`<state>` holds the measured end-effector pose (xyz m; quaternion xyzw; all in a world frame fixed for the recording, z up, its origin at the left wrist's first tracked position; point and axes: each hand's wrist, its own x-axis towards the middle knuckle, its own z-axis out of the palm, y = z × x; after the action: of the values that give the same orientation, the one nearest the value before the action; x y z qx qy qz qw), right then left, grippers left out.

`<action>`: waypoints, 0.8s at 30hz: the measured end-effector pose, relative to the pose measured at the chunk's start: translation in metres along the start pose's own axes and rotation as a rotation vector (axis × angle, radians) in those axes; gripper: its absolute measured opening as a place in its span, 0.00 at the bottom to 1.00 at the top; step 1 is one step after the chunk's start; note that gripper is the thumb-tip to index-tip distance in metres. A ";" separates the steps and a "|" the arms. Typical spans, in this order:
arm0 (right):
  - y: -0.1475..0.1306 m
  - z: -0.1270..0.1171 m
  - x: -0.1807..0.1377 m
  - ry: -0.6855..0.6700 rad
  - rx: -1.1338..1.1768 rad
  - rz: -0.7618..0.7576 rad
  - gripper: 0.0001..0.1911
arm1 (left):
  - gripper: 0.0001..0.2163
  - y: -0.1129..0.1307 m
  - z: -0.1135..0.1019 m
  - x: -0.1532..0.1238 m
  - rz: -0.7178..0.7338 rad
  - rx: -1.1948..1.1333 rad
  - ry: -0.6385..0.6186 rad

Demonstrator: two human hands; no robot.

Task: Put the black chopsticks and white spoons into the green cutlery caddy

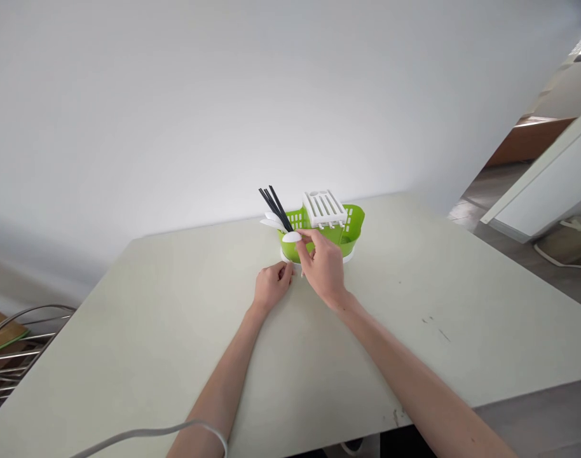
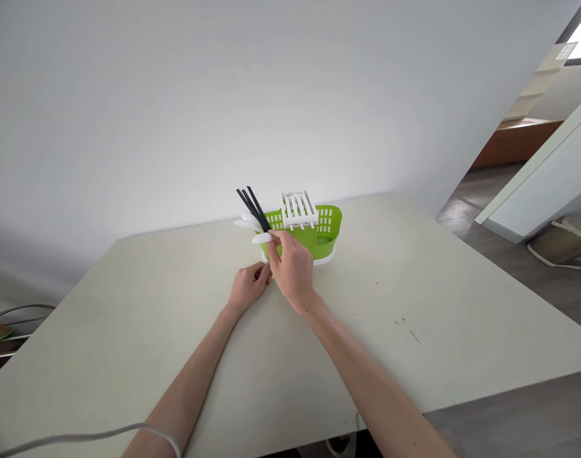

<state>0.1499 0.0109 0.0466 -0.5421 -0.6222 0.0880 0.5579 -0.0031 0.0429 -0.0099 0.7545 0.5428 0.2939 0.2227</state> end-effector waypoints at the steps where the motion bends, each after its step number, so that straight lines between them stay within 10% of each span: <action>1: 0.000 0.000 0.000 -0.023 -0.020 0.007 0.14 | 0.20 0.000 0.000 0.000 -0.001 0.003 -0.001; 24: 0.006 -0.008 -0.005 -0.088 -0.166 0.052 0.19 | 0.19 -0.002 0.001 0.001 0.008 0.007 -0.006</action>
<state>0.1588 0.0053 0.0419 -0.5979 -0.6370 0.0745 0.4807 -0.0033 0.0446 -0.0118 0.7583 0.5403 0.2907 0.2205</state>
